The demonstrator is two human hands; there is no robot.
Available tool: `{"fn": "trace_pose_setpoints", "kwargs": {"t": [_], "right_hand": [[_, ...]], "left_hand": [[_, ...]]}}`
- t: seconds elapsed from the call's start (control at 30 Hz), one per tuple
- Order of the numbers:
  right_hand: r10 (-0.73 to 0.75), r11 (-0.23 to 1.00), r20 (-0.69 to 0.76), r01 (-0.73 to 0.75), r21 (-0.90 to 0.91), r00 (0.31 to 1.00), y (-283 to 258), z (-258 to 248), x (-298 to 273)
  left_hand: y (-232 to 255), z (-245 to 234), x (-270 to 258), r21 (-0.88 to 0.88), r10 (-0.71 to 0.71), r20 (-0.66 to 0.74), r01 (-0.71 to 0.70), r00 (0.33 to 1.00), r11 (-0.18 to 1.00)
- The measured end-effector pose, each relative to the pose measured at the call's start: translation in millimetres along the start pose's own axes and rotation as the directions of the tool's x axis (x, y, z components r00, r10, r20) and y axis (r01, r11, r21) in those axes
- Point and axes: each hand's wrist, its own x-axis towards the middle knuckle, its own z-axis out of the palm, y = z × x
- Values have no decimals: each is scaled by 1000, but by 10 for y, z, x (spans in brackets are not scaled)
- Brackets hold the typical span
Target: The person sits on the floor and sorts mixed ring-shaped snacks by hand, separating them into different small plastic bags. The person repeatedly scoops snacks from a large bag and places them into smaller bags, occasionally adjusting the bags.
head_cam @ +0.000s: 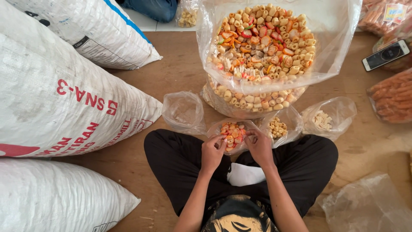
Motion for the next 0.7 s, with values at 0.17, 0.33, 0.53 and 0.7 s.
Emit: {"fn": "trace_pose_setpoints", "kwargs": {"t": [0.17,0.33,0.53,0.7], "right_hand": [[-5,999,-9,6,40,1000,-33,-63,-125],[10,998,2,-10,61,1000,-58,-140,-145],[9,997,4,-9,76,1000,-9,-163,-138],[-104,990,42,99,103,994,-329,-383,-252]], "left_hand": [[6,1,-6,20,-3,9,2,1000,1000],[-42,42,58,65,-32,61,28,998,997],[291,-66,117,135,-13,122,-4,992,991],[323,-125,89,160,12,109,-30,994,987]]}}
